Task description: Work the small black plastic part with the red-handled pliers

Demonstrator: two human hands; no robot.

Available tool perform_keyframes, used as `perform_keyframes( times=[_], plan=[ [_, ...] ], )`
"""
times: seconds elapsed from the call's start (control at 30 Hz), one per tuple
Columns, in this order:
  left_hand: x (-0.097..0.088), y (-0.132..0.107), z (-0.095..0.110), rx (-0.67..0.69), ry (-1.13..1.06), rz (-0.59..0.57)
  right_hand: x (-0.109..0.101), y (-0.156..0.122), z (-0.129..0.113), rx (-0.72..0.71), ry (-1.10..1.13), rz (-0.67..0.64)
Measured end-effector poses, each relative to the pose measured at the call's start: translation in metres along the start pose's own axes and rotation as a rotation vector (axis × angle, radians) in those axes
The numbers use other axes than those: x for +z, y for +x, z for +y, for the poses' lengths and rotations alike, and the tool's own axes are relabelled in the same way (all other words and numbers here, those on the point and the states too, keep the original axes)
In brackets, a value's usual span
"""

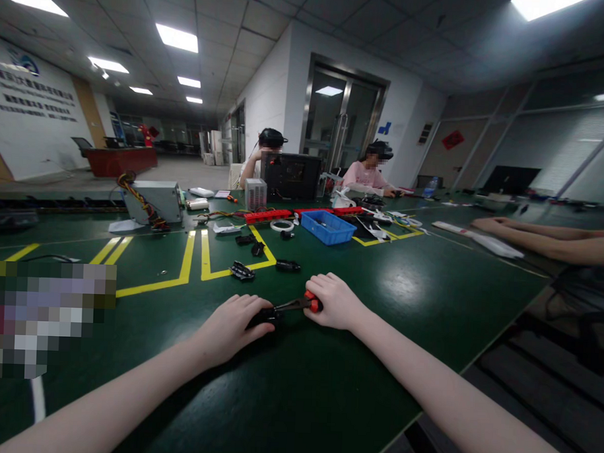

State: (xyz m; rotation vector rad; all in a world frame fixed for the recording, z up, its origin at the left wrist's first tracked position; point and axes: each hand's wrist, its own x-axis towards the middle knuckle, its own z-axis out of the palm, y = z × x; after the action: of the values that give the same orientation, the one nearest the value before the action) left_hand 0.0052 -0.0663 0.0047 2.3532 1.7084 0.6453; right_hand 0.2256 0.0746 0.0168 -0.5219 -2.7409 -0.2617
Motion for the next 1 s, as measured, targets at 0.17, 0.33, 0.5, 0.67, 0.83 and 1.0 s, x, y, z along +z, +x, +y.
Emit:
perform_keyframes(
  times=[0.17,0.33,0.5,0.67,0.83,1.0],
  plan=[
    [-0.0008,-0.0008,0.0,0.005,-0.012,-0.028,0.0011,0.0002,0.0009,0.005,0.01,-0.002],
    [-0.0012,-0.0005,0.0,0.01,-0.015,-0.017,0.0002,0.0002,0.0008,-0.003,0.009,-0.009],
    [-0.0024,-0.0002,0.0007,0.037,0.002,-0.013,0.0001,0.0002,0.0032,-0.002,0.017,0.013],
    [-0.0011,-0.0014,0.0009,0.027,0.024,-0.001,0.0012,-0.0001,0.0051,-0.002,0.022,0.036],
    [0.0015,-0.0013,-0.0014,0.053,0.083,-0.008,0.0012,-0.0003,0.0045,0.006,0.041,0.055],
    [0.0014,-0.0003,-0.0036,0.098,0.11,-0.009,0.0014,0.0001,0.004,0.011,0.071,0.046]
  ],
)
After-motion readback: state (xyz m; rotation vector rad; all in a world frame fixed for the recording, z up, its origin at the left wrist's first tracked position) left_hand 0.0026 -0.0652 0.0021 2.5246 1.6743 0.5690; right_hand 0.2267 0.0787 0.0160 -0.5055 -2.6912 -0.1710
